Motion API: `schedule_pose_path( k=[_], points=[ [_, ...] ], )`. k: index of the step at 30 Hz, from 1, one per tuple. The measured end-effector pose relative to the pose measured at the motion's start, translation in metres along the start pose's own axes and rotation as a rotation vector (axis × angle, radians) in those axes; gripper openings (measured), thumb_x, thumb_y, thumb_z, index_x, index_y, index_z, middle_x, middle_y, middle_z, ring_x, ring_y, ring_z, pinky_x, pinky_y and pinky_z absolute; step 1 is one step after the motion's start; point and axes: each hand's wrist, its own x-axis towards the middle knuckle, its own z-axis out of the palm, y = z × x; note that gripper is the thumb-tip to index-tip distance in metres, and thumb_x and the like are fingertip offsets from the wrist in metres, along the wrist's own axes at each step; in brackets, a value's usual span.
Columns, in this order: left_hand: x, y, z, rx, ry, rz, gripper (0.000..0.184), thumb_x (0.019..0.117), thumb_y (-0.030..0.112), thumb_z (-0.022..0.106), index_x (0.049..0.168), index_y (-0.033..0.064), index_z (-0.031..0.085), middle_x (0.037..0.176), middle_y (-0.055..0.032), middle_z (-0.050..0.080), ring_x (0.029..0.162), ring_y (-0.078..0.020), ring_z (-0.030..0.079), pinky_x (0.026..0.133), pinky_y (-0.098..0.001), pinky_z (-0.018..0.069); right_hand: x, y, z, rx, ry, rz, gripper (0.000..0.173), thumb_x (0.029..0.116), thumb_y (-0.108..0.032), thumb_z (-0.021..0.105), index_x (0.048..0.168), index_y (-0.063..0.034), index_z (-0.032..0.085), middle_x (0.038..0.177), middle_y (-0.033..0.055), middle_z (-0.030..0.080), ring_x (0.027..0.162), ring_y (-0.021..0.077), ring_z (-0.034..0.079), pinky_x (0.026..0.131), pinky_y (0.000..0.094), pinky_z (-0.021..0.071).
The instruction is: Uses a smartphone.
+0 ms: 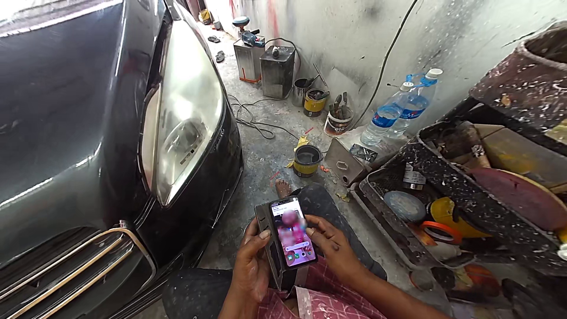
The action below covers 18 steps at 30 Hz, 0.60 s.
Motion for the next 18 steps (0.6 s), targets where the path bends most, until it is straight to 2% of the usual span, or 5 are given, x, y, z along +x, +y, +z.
schedule_pose_path(
  k=[6, 18],
  points=[
    [-0.0009, -0.0014, -0.0001, -0.017, -0.004, 0.006, 0.068, 0.0797, 0.013, 0.076, 0.141, 0.0019, 0.048, 0.117, -0.0251, 0.066, 0.103, -0.0298, 0.071, 0.09, -0.0454, 0.0598, 0.0002, 0.001, 0.0004, -0.009, 0.015, -0.001, 0.037, 0.1039, -0.014, 0.043, 0.136, -0.0034, 0.058, 0.107, 0.0109, 0.073, 0.092, 0.0185, 0.073, 0.081, 0.0337, 0.0623],
    [-0.004, -0.0009, 0.0023, -0.026, -0.01, 0.017, 0.067, 0.0812, 0.013, 0.074, 0.141, 0.0001, 0.046, 0.116, -0.025, 0.067, 0.102, -0.0294, 0.072, 0.09, -0.045, 0.0603, 0.0019, -0.0003, 0.0028, -0.038, 0.021, -0.04, 0.037, 0.1038, -0.013, 0.043, 0.136, -0.0013, 0.058, 0.109, 0.0103, 0.073, 0.093, 0.0161, 0.073, 0.083, 0.0315, 0.0616]
  ],
)
